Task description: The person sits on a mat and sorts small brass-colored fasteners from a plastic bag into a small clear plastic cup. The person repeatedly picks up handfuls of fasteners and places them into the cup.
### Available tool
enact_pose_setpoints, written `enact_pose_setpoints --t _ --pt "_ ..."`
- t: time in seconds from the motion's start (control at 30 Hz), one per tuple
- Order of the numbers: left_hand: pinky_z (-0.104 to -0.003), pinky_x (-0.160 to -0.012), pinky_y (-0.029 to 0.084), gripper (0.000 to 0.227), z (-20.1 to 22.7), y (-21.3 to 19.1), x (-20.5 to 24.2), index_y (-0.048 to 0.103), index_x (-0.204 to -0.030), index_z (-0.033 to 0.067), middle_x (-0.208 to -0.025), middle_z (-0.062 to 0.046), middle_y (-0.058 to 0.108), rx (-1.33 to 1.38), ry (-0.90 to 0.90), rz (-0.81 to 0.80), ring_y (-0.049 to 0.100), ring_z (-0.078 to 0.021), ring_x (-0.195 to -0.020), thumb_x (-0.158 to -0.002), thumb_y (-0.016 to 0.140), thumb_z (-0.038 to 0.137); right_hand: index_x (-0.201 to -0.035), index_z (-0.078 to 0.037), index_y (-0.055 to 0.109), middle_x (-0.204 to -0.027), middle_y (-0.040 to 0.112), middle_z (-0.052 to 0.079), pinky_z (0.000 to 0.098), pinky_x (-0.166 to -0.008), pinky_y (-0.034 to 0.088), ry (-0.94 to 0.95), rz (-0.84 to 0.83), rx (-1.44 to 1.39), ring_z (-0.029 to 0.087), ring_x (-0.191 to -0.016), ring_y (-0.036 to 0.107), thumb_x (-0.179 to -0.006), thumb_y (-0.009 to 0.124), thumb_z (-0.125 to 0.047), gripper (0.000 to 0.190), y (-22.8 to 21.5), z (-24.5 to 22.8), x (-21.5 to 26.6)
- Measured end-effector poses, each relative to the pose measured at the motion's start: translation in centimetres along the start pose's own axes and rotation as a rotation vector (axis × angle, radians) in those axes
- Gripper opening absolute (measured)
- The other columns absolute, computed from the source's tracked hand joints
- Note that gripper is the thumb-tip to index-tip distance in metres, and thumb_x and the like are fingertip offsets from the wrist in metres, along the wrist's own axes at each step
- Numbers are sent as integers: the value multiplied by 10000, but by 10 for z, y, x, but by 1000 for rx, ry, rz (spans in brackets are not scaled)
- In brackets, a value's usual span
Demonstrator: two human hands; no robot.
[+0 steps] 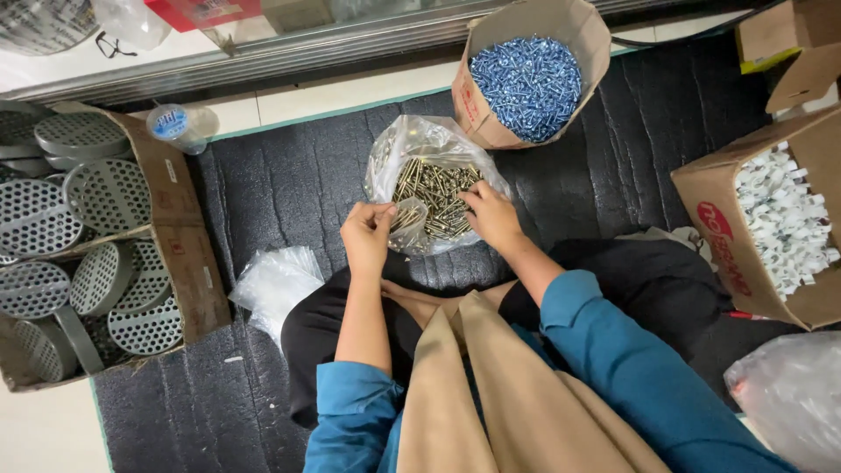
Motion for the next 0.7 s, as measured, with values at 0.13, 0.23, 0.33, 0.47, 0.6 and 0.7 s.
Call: enact_pose_setpoints --t 0.13,0.23,0.33,0.47,0.6,0.7 --pt "-269 -615 500 116 3 0 2 818 -923 118 -672 -56 592 3 -1 -1 589 -126 -618 -811 842 102 -1202 -238 708 -1129 544 -1 435 -856 527 18 51 -1 261 -1079 653 -867 739 -238 336 24 5 -5" --pt "-278 -614 502 119 5 -1 3 816 -926 115 -676 -65 592 -3 -4 -1 591 -132 -622 -810 842 106 -1156 -244 706 -1117 548 -1 431 -848 520 14 60 36 264 -1074 644 -875 729 -243 282 37 10 -8" --pt "-290 -619 509 123 7 -3 3 818 -924 116 -693 -69 606 -10 11 -6 601 -142 -629 -804 845 114 -1089 -243 707 -1082 551 -8 412 -842 506 -2 88 32 245 -1072 631 -897 709 -266 194 43 14 -9" --pt "-263 -623 498 126 8 -3 2 819 -923 129 -680 -48 584 19 0 1 569 -112 -624 -803 846 102 -975 -249 681 -1007 584 -40 382 -872 498 -25 88 13 206 -1035 622 -913 705 -287 76 43 19 -10" --pt "-268 -608 492 111 11 -3 1 816 -908 120 -675 -51 575 10 23 -4 564 -117 -611 -802 844 101 -958 -270 722 -889 666 -70 373 -873 519 64 58 -250 187 -956 683 -891 762 -270 78 7 10 -12" --pt "-261 -620 490 119 8 -2 1 819 -918 129 -682 -57 585 22 6 1 563 -115 -622 -806 847 101 -955 -277 751 -807 713 -48 361 -823 562 281 129 -521 217 -899 723 -899 808 -299 83 -27 -10 -17"
Point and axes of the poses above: each hand's wrist, its own x-axis away from the middle knuckle, its own y-axis out of the palm, z = x × y, the point moved 4 cm from there along -x, towards the middle knuckle
